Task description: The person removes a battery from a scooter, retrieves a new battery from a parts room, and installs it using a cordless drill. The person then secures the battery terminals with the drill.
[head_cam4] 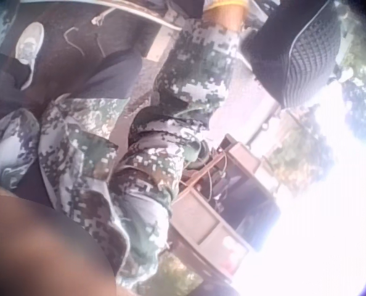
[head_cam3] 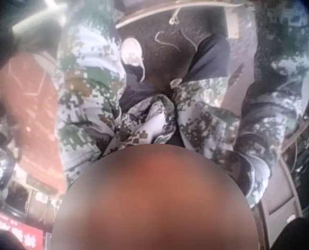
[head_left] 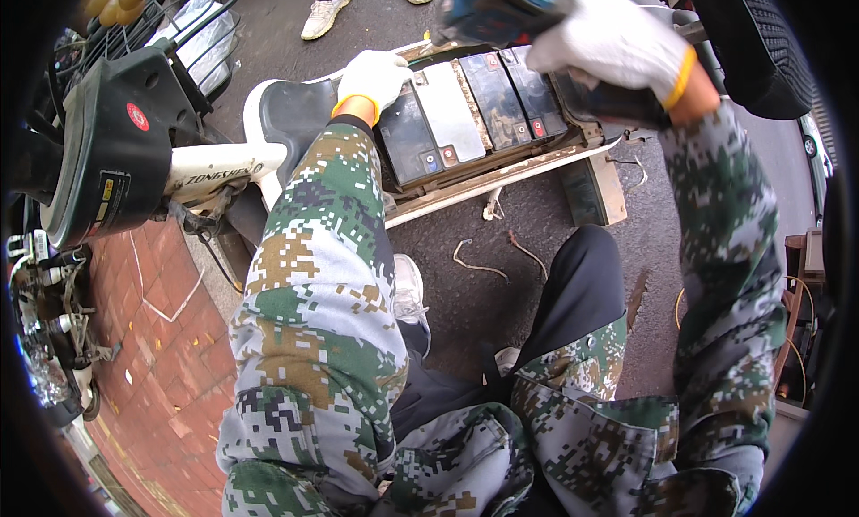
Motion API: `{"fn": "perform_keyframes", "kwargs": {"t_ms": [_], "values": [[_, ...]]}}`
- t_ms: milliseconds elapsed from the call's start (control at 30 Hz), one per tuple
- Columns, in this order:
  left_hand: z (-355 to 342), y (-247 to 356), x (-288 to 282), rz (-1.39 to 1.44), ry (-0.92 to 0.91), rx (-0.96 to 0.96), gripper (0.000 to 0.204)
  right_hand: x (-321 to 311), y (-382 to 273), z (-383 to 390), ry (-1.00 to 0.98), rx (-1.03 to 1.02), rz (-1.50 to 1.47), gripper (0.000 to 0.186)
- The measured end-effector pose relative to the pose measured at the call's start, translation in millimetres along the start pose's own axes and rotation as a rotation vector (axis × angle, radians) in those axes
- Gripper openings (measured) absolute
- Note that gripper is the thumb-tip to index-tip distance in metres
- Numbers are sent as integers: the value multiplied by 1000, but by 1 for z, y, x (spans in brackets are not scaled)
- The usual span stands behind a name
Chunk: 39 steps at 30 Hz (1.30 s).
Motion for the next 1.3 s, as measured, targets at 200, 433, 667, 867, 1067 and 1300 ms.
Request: {"fn": "perform_keyframes", "kwargs": {"t_ms": [200,433,667,867,1067,1300], "values": [[7,8,-7,-219,-27,36,37,60,52,100,278,409,-1051,24],[2,9,-18,-228,-121,-41,36,136,46,166,487,598,-1435,15],[19,-3,-25,-433,142,217,27,217,21,191,621,568,-1855,56],[35,-28,-77,922,345,-207,27,270,3,193,532,530,-2371,49],[82,31,-66,1561,22,-417,29,284,7,191,644,574,-2321,50],[121,85,-16,1100,-15,9,31,280,13,181,768,557,-2350,47]]}}
Point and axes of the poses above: each hand's wrist, its own z-axis away from the middle knuckle, its own x-axis out of the palm, y = z × x, the point moved 6 cm from there along -z, towards the middle knuckle, and after that the axes turned 10 degrees about -z, right-handed, at the moved point
